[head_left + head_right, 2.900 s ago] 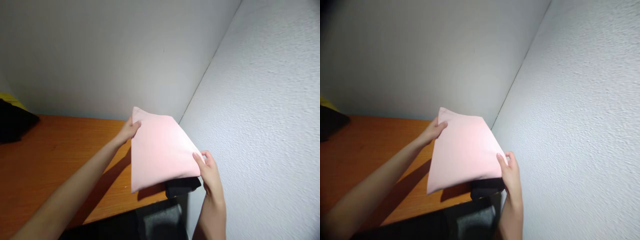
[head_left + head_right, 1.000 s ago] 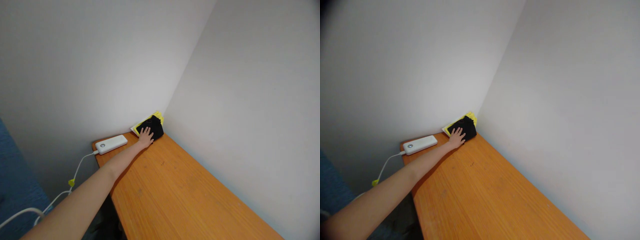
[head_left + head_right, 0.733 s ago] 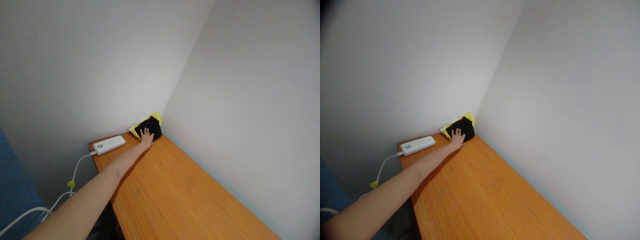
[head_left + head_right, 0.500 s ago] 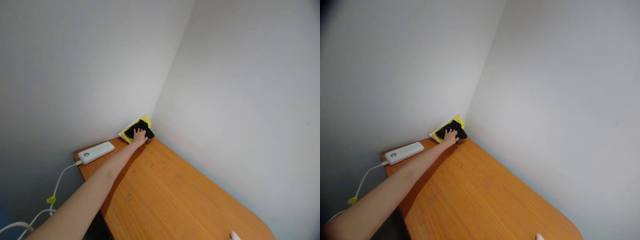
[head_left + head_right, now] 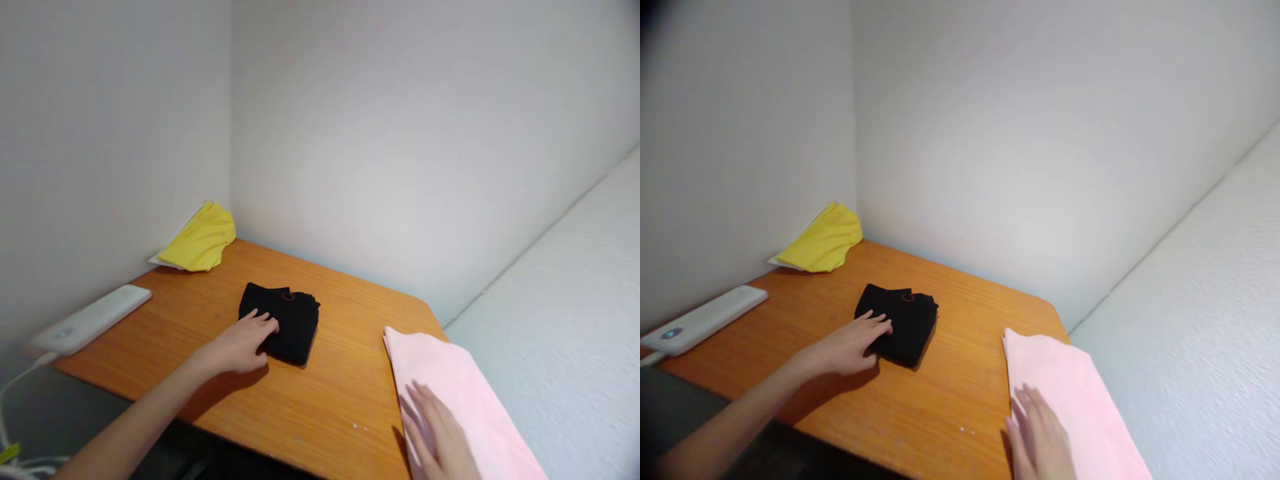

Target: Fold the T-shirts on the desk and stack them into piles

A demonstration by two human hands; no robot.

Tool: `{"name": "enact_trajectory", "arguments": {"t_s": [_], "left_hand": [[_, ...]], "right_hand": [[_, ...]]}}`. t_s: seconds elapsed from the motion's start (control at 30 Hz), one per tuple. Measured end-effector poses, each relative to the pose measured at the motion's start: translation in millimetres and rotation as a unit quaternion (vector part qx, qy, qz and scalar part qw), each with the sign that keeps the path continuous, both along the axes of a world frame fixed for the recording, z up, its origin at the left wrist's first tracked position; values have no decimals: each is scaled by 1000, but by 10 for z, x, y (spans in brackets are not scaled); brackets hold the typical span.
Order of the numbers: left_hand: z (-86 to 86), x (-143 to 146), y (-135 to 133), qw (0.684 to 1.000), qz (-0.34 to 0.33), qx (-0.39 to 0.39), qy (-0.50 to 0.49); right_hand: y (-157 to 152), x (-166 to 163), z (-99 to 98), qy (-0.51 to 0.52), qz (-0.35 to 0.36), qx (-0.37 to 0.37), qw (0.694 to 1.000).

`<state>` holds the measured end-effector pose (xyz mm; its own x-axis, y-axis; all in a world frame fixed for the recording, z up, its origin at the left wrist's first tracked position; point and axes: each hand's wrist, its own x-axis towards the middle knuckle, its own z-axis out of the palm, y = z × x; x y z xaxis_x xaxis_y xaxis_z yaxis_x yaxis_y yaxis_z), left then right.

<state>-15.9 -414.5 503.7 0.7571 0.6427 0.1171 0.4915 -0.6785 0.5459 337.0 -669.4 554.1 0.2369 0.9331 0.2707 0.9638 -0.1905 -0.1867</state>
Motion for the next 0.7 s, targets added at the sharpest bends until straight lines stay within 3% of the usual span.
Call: {"name": "enact_trajectory", "arguments": {"t_s": [0.1,0.23,0.43,0.6,0.7], "left_hand": [[32,159,-286,1000,-5,29,11],[-61,414,-511,995,78,58,1],[-235,267,-660,987,91,-48,-123],[-138,95,-949,972,143,-95,-159],[-64,101,-1107,964,187,-109,-155]], "right_hand": [[208,-642,-139,80,54,-22,995],[482,-1274,-314,139,46,-25,989],[826,-1421,-440,240,-15,30,970],[958,-1684,-481,465,26,42,884],[929,-1889,-506,469,54,53,880]]}}
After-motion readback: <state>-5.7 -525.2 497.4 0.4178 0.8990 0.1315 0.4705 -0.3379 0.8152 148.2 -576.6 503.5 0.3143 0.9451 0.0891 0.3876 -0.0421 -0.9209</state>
